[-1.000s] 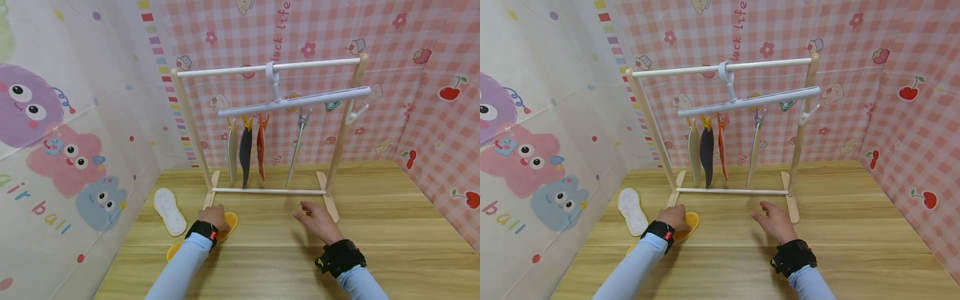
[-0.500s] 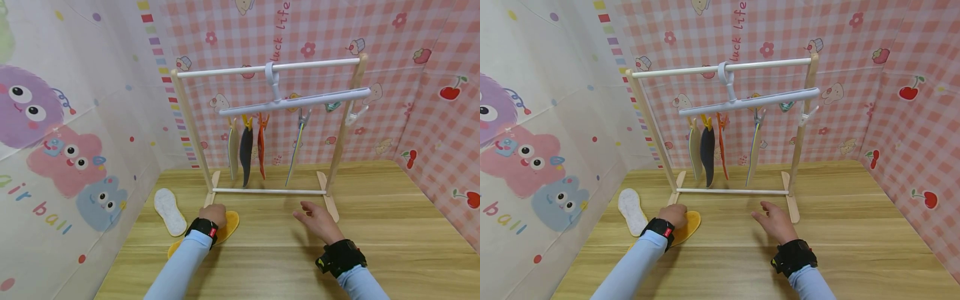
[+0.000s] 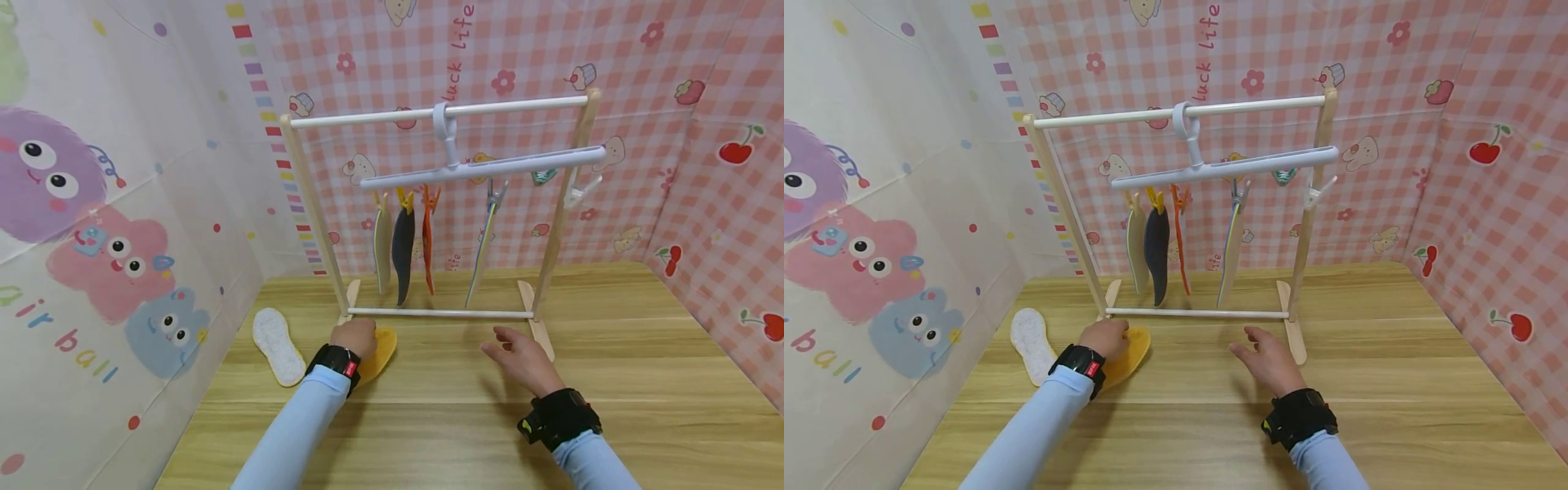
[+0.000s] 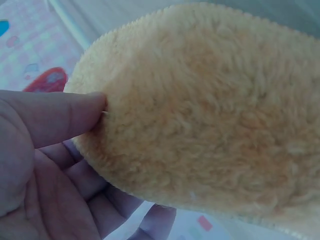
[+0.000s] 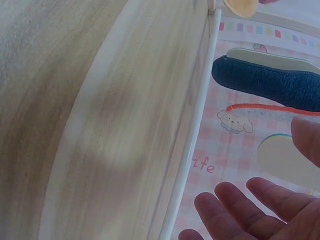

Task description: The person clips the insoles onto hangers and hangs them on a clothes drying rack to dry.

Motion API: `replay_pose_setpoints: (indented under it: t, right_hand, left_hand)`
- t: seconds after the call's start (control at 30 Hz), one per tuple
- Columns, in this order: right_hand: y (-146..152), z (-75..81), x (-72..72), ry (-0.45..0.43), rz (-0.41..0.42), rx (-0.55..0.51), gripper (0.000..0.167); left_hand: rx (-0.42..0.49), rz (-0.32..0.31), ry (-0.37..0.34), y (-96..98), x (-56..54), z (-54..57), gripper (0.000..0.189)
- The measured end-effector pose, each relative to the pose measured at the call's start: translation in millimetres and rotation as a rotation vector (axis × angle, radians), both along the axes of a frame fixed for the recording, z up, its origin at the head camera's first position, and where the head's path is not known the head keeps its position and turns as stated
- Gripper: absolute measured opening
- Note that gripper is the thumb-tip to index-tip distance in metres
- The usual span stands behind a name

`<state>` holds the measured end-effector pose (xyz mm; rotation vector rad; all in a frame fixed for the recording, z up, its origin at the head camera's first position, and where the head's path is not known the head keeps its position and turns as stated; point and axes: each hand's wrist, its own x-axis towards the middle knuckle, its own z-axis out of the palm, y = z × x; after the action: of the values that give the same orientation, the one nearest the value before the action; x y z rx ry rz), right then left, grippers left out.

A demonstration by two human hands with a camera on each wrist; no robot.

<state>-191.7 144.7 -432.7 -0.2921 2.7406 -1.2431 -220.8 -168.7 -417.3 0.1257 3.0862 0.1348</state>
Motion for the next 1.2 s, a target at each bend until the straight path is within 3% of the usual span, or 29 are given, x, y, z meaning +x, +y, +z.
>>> replay_pose_setpoints:
  t: [0.37, 0.87, 1.2]
  right_hand:
    - [1, 6.3, -2.6, -0.002, -0.005, 0.016, 0.061]
    - [5, 20.4, -8.6, 0.050, 0.011, 0.015, 0.058]
    - [6, 36.1, -14.6, 0.083, 0.018, 0.018, 0.062]
  left_hand:
    - [0.029, -0.076, 0.152, 16.7, -0.9, 23.4, 0.011]
    - [0.126, -0.153, 0.310, 32.1, -1.6, 39.6, 0.018]
    - [0.181, -0.152, 0.317, 41.8, -4.2, 49.0, 0.019]
